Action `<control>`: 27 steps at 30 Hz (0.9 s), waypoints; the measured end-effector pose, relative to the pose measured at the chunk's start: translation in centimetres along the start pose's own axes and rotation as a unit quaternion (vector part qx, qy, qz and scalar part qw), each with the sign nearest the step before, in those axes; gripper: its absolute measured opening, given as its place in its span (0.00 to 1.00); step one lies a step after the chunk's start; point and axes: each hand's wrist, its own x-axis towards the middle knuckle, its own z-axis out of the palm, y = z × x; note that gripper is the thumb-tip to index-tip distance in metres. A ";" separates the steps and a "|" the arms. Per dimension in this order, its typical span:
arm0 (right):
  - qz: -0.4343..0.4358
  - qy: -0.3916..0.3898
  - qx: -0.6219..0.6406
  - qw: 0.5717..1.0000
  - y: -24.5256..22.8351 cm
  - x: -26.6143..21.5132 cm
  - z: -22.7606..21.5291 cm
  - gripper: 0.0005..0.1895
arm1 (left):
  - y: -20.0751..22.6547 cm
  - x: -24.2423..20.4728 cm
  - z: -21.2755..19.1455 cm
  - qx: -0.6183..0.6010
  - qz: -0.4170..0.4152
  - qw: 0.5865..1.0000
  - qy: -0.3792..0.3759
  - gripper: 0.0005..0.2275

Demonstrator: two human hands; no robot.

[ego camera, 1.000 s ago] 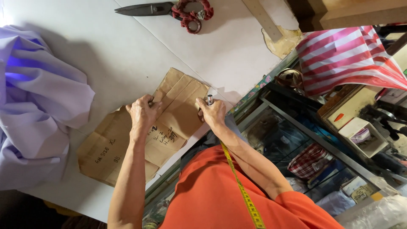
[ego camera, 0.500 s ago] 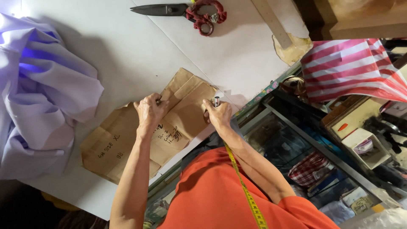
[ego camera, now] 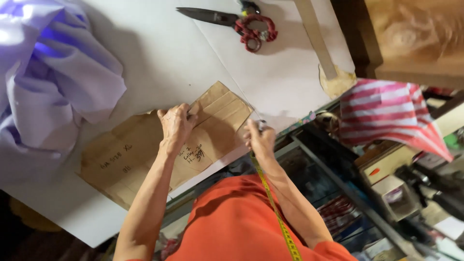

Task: The person writes measurements and labels on a brown paper pattern using a black marker. They lift and reposition the pattern on the table to access different areas for writing.

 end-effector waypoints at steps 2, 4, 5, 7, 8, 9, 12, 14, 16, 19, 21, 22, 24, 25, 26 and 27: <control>-0.098 -0.016 -0.054 0.994 0.3 0.5 -2.2 0.25 | 1.7 -1.2 -1.6 0.039 0.023 0.997 0.068 0.17; -0.196 -0.032 -0.106 0.974 -0.2 0.3 -3.7 0.30 | 3.4 -2.5 -1.7 0.080 0.045 0.987 0.134 0.21; -0.263 -0.035 -0.146 0.953 -0.8 -0.1 -4.0 0.31 | 4.2 -3.3 -1.1 0.034 0.123 0.983 0.134 0.22; -0.327 -0.046 -0.190 0.924 -1.9 -0.9 -4.1 0.34 | 8.3 -5.6 -1.4 -0.014 0.191 0.972 0.134 0.24; -0.330 -0.059 -0.166 0.927 -2.3 -1.0 -3.9 0.34 | 11.5 -6.8 -2.4 -0.164 0.229 0.952 0.123 0.26; -0.332 -0.073 -0.142 0.930 -2.8 -1.2 -3.6 0.33 | 14.8 -8.0 -3.4 -0.310 0.263 0.907 0.112 0.29; -0.352 -0.052 -0.077 0.931 -4.0 -1.2 -2.9 0.30 | 16.6 -9.6 -1.3 -0.204 0.231 0.939 0.153 0.14; -0.333 -0.085 -0.038 0.938 -4.8 -0.5 -3.2 0.26 | 17.0 -9.4 -1.6 -0.178 0.218 0.945 0.167 0.14; -0.313 -0.118 0.004 0.942 -5.8 -0.1 -3.0 0.24 | 16.8 -9.3 -1.6 -0.149 0.205 0.950 0.182 0.15; -0.263 -0.182 -0.045 0.946 -7.3 0.5 -2.3 0.14 | 16.0 -8.7 -1.6 -0.090 0.189 0.970 0.125 0.16; -0.256 -0.215 -0.110 0.936 -7.2 1.6 -2.2 0.20 | 15.8 -8.6 -2.0 -0.120 0.187 0.973 0.068 0.20; -0.256 -0.218 -0.112 0.935 -7.6 1.5 -2.0 0.20 | 15.9 -8.7 -2.7 -0.121 0.184 0.973 0.069 0.20; -0.209 -0.206 -0.058 0.954 -8.2 1.4 -1.5 0.21 | 16.2 -8.9 -4.1 -0.290 0.148 0.945 -0.027 0.23; -0.207 -0.207 -0.061 0.954 -7.8 1.8 -1.4 0.21 | 16.3 -8.8 -4.7 -0.293 0.146 0.945 -0.027 0.23; -0.203 -0.206 -0.020 0.957 -7.5 2.3 -1.3 0.21 | 16.5 -8.7 -5.4 -0.361 0.106 0.923 -0.082 0.23; -0.197 -0.205 0.020 0.958 -7.2 2.7 -1.1 0.20 | 16.6 -8.6 -6.1 -0.427 0.065 0.892 -0.135 0.24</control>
